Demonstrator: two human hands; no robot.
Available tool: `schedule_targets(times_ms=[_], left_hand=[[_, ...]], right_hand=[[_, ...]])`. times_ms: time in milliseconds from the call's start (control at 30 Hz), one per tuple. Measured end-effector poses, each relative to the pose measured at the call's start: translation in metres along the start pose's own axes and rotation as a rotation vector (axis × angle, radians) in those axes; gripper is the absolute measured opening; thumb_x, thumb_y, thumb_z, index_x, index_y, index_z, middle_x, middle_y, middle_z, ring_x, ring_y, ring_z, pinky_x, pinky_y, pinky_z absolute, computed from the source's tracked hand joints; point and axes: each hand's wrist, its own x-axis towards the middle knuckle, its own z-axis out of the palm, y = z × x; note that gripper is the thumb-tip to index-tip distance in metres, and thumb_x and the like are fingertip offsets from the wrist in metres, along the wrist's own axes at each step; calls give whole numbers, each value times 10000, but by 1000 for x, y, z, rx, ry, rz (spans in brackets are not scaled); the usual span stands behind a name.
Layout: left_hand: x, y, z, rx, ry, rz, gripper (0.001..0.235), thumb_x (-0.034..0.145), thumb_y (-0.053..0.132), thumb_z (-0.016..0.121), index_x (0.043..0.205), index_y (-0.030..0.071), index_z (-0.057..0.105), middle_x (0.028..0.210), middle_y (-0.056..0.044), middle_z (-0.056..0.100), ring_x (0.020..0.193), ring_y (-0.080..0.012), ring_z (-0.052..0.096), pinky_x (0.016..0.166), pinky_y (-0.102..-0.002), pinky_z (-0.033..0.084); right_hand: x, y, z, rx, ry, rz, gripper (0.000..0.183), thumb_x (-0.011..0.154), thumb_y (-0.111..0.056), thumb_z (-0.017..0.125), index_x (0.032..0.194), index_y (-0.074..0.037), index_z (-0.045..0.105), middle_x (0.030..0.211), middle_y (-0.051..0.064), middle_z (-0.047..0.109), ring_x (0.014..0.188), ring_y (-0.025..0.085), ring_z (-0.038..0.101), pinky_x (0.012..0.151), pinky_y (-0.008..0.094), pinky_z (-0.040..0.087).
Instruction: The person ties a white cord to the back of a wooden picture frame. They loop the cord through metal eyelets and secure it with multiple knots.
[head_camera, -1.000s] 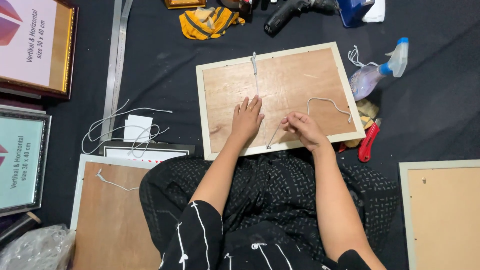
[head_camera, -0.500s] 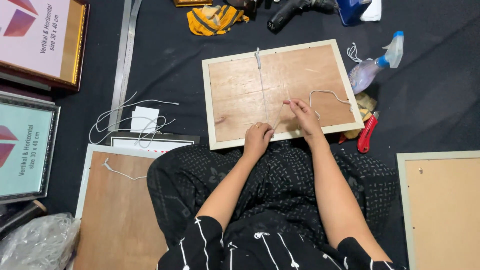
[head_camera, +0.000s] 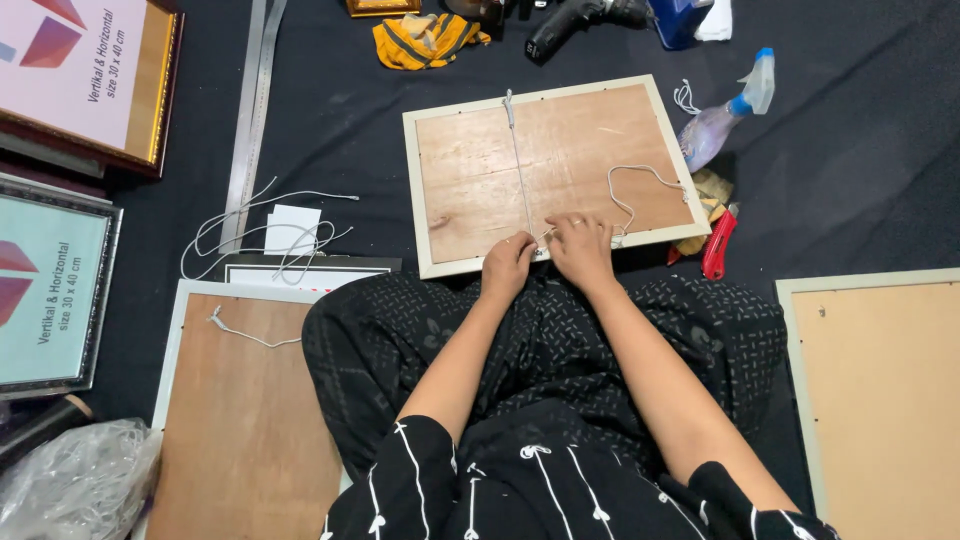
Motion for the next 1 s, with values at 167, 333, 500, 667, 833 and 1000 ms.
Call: schedule_targets(times_ms=[167, 333, 500, 667, 833, 1000], left_hand=[[-6, 0, -4, 12, -37, 10, 136, 1018, 292, 587, 1059, 186, 660, 924, -113, 724, 993, -328, 706, 896, -454, 561], [-11, 7, -12, 18, -50, -10, 163, 1019, 329, 580, 1045, 182, 646, 918, -131, 719, 994, -345, 704, 890, -468, 561], [-10, 9, -12, -26, -39, -29, 122, 1002, 269, 589, 1023, 167, 653, 919, -136, 719, 996, -345, 699, 889, -466, 568], [3, 2, -5, -110, -13, -111, 156, 959, 166, 549, 1071, 156, 657, 977, -114, 716, 1021, -323, 694, 915, -446, 559], [30, 36, -33, -19, -15, -302, 193, 965, 187, 546, 1084, 59, 628, 1013, -169, 680, 999, -376, 712, 869, -505, 595], [67, 25, -5, 285, -147, -316, 251, 960, 251, 648, 1019, 8, 631, 928, -150, 661, 919, -425, 740, 784, -581, 598]], right_hand=[[-11, -14, 6, -82, 4, -170, 276, 906, -276, 639, 1180, -298, 654, 1050, -8, 686, 1136, 199, 603, 1097, 467, 305], [-8, -17, -12, 396, -207, -4, 257, 930, -205, 667, 1186, -188, 660, 1096, 125, 724, 1122, 331, 663, 1009, 476, 482], [1, -10, -16, 534, -305, 81, 236, 913, -228, 723, 1130, -138, 707, 793, 181, 607, 917, 421, 658, 844, 522, 517], [10, 2, 3, 295, -223, 73, 158, 979, -288, 685, 1115, -208, 697, 964, 77, 633, 1016, 330, 675, 899, 446, 545], [18, 5, 13, 246, -94, 24, 109, 972, -313, 706, 1055, -242, 697, 913, 31, 552, 923, 296, 667, 832, 412, 562], [22, 3, 14, 190, 22, -47, 105, 940, -335, 736, 1007, -268, 690, 885, -10, 538, 890, 253, 664, 801, 380, 563]])
